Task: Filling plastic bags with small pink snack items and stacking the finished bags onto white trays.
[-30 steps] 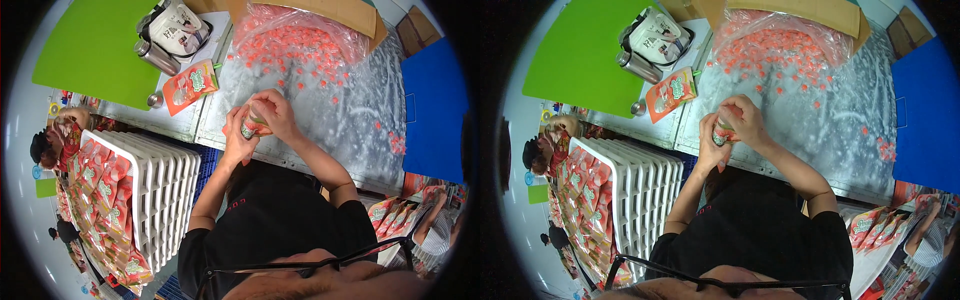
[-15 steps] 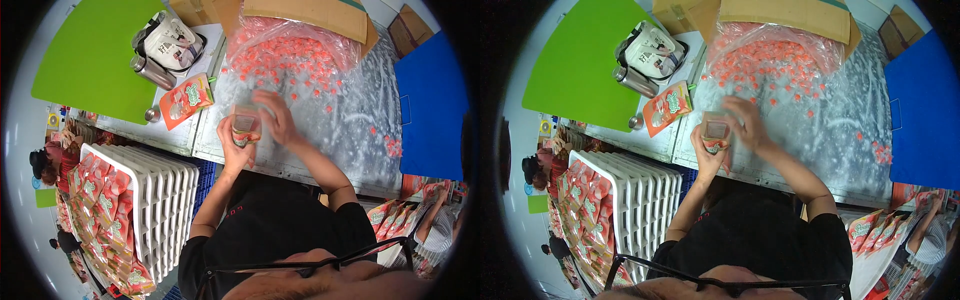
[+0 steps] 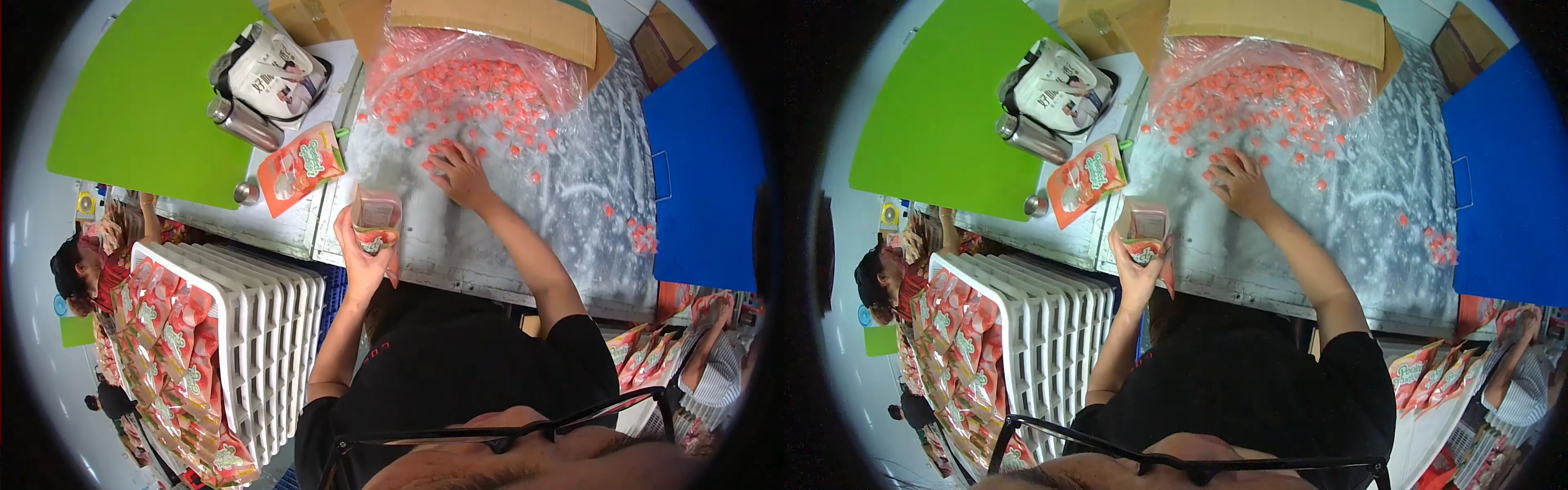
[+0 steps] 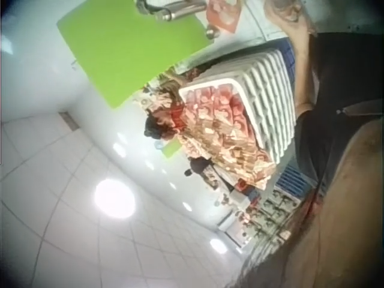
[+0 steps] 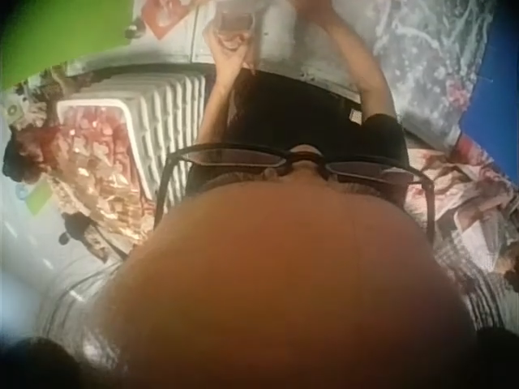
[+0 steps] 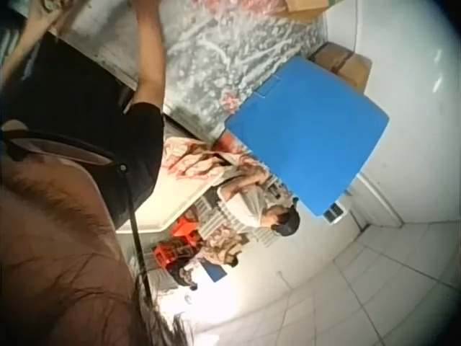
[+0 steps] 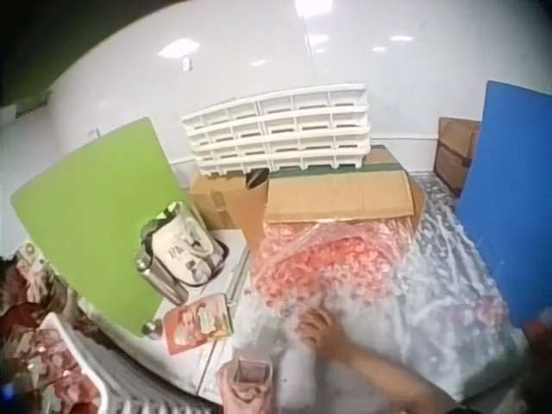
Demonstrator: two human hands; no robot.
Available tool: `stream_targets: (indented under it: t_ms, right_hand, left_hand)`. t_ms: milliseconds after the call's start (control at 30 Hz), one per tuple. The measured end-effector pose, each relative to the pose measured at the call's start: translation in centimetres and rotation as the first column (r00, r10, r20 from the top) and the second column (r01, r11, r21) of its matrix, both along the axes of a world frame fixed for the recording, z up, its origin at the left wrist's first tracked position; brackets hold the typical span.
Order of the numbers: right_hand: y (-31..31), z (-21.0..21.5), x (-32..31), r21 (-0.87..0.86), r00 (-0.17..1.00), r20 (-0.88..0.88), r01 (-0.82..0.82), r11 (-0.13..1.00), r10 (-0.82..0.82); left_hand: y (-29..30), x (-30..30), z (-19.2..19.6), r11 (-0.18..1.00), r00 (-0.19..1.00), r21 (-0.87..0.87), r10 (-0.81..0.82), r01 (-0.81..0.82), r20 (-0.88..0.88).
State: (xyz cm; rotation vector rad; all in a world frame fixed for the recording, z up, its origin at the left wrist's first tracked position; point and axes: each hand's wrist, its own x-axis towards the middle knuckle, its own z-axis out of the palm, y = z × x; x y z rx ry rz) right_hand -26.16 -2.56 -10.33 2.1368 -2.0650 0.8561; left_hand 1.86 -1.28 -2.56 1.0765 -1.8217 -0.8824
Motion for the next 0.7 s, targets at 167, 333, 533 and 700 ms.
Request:
stream_targets:
  t_ms: [167, 333, 533, 700]
  right_hand:
    - [4.0, -2.5, -2.6, -0.037, 0.650, 0.758, -0.041, 0.998, 0.055]
    - [5.7, 0.7, -5.1, -0.009, 0.753, 0.649, 0.144, 0.990, -0.104]
    - [8.2, -1.9, -4.1, 0.070, 0.983, 0.167, 0.065, 0.995, -0.076]
    - [10.2, 1.2, -1.1, 0.104, 0.983, 0.169, 0.058, 0.993, -0.075]
  left_hand:
    - [-0.1, -0.5, -0.2, 0.997, 0.997, 0.020, -0.070, 0.070, 0.013]
    - [0.4, 0.3, -1.3, 0.994, 0.996, 0.074, -0.083, 0.084, -0.023]
    - [0.4, 0.5, -1.4, 0.994, 0.996, 0.064, -0.088, 0.088, -0.003]
    - [0.7, 1.4, -2.2, 0.988, 0.997, 0.143, -0.054, 0.063, -0.062]
